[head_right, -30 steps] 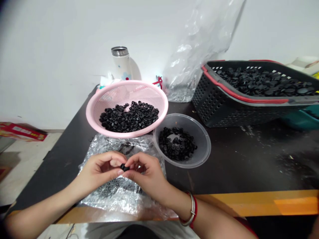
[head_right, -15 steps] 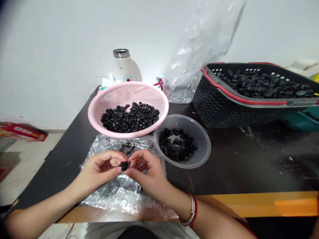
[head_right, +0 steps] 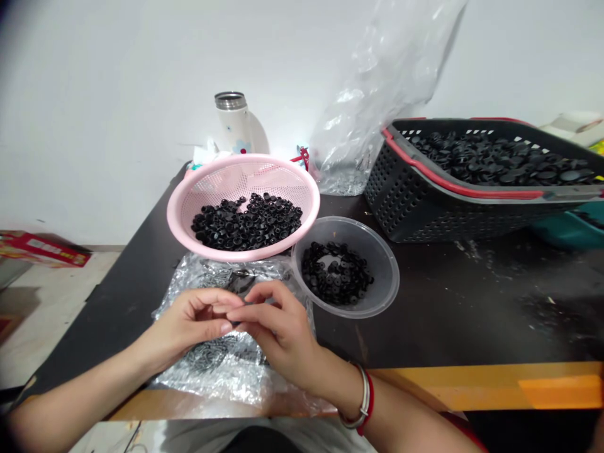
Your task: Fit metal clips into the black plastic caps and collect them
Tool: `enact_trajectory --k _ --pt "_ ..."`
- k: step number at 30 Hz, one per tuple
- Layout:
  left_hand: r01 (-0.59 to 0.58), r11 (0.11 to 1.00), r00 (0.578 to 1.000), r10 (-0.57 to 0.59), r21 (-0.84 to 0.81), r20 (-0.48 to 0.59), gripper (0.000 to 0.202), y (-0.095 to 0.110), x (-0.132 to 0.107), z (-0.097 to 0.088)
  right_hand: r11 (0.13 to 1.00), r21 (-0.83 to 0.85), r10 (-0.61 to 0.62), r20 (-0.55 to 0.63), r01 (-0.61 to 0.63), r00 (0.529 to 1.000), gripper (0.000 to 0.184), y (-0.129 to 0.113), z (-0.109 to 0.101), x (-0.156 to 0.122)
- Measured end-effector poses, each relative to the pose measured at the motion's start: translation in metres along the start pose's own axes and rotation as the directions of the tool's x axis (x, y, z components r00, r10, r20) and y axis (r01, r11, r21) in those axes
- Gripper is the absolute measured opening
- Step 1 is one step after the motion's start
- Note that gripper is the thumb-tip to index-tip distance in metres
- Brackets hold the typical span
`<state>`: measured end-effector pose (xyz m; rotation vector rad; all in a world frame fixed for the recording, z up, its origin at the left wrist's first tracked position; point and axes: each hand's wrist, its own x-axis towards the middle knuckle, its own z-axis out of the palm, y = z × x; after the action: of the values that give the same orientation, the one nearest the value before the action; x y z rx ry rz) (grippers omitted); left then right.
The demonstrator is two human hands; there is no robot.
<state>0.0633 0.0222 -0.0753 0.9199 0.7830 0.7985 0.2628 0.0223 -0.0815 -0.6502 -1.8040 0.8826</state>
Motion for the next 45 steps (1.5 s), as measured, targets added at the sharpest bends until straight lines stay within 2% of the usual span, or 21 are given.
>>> enact_trajectory --k 2,9,16,22,29,34,37,42,45 --pt "0.021 1.000 1.000 -0.021 0.001 0.009 0.024 -0.001 0.000 0.000 0.999 0.021 0.025 -0.010 -0.025 1.000 0.020 0.000 0.000 0.002" --pt "0.016 0.996 0.998 -0.011 0.086 -0.057 0.020 -0.001 0.003 0.000 0.962 0.173 0.219 -0.016 -0.213 0.976 0.013 0.000 0.001 0.003" --pt "-0.047 0.978 0.996 0.061 0.204 -0.062 0.019 0.000 0.001 0.000 0.937 0.234 0.265 0.000 -0.258 0.964 0.015 0.002 0.003 0.003" --pt "-0.164 0.935 0.979 0.192 0.313 -0.062 0.018 0.001 0.001 0.002 0.920 0.252 0.305 0.018 -0.299 0.952 0.015 0.002 0.004 0.002" --pt "-0.221 0.894 0.968 0.251 0.389 -0.027 0.018 0.001 0.000 0.001 0.890 0.268 0.369 0.047 -0.368 0.928 0.019 0.001 0.005 0.002" --pt "-0.266 0.823 0.950 0.311 0.501 -0.006 0.015 0.001 0.000 0.002 0.856 0.332 0.394 0.080 -0.397 0.916 0.021 0.000 0.005 0.002" --pt "-0.332 0.717 0.916 0.401 0.613 0.027 0.014 0.003 0.000 0.004 0.795 0.419 0.441 0.098 -0.439 0.892 0.022 0.001 0.007 0.003" --pt "-0.454 0.538 0.840 0.524 0.710 0.140 0.018 0.003 -0.003 0.003 0.571 0.608 0.559 0.205 -0.552 0.803 0.030 0.007 0.010 0.003" --pt "-0.497 0.452 0.799 0.572 0.741 0.187 0.021 -0.001 -0.004 -0.001 0.473 0.664 0.562 0.279 -0.579 0.779 0.035 0.009 0.011 0.003"
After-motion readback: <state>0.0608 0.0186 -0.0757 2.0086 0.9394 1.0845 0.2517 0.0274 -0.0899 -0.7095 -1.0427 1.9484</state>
